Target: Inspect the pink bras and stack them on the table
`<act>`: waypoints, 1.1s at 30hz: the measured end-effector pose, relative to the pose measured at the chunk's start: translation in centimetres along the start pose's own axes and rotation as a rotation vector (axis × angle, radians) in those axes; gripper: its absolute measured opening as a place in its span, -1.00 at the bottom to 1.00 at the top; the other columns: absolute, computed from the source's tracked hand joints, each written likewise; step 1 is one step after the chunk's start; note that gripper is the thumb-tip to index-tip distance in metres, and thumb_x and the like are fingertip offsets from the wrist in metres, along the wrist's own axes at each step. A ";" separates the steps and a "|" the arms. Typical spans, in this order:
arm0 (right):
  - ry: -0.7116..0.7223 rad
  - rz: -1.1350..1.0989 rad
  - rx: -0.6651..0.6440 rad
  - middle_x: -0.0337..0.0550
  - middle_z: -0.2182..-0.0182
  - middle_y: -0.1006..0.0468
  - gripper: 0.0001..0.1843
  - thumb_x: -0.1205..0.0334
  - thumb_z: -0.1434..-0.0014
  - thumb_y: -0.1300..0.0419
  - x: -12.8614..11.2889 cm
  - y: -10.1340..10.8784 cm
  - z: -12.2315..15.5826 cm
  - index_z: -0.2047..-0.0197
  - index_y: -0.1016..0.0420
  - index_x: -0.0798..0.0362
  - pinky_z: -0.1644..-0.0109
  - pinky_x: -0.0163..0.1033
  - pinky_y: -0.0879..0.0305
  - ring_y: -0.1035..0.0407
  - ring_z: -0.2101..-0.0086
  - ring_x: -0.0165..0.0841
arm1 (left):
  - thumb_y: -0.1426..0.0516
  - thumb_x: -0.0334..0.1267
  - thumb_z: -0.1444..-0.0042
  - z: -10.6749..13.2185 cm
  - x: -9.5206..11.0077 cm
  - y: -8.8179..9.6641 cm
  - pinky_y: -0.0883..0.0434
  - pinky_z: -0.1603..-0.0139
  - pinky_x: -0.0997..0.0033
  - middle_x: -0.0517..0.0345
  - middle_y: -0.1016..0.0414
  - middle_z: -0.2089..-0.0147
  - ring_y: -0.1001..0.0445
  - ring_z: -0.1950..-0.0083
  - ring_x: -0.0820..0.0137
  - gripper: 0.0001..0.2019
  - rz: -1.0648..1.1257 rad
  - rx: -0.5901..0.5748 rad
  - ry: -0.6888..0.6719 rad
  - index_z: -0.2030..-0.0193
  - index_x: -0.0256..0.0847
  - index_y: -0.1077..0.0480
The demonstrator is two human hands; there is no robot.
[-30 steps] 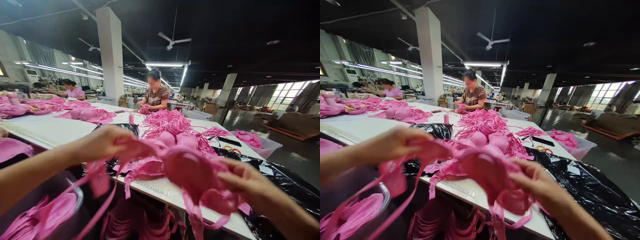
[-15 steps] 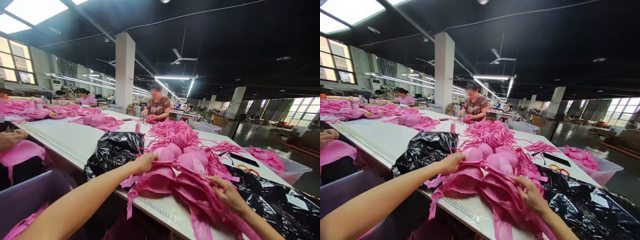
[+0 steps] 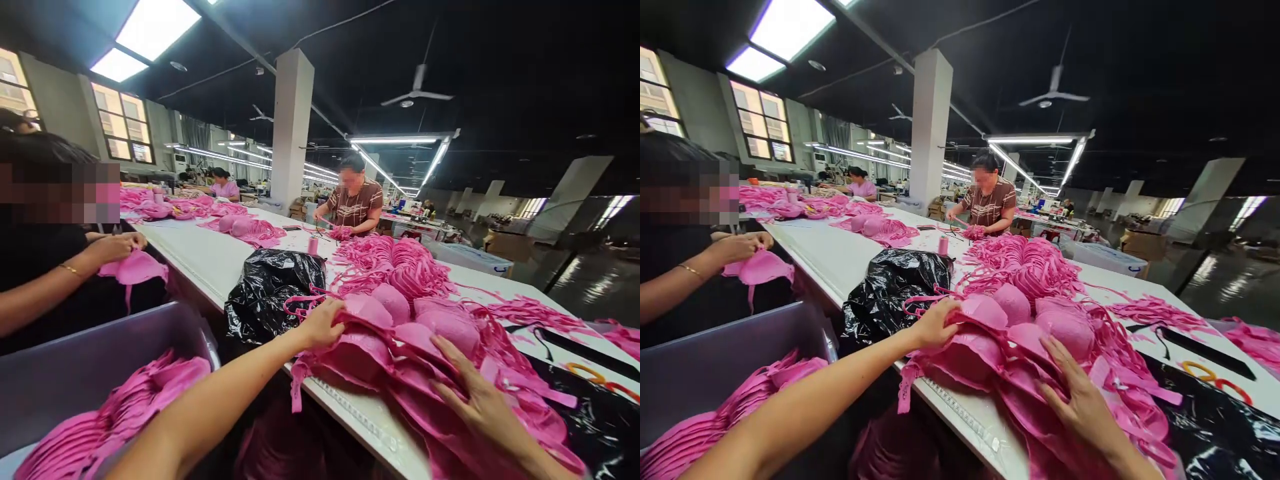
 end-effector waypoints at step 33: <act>-0.051 0.148 0.309 -0.01 -0.26 -0.14 -0.40 0.07 -0.09 -0.21 -5.6 3.2 -0.6 -0.19 -0.26 0.04 -0.27 0.05 0.00 0.01 -0.23 -0.12 | 0.03 -0.26 -0.18 -2.4 2.8 3.3 -0.17 -0.27 0.16 0.52 0.16 -0.40 -0.09 -0.32 0.19 -0.45 -0.119 0.018 -0.289 -0.25 0.36 0.06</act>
Point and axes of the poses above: each hand's wrist, its own z-axis away from the middle knuckle, its own y-axis out of the back of the hand, x = y × z, the point moved 4 cm from there along -z, towards the middle knuckle
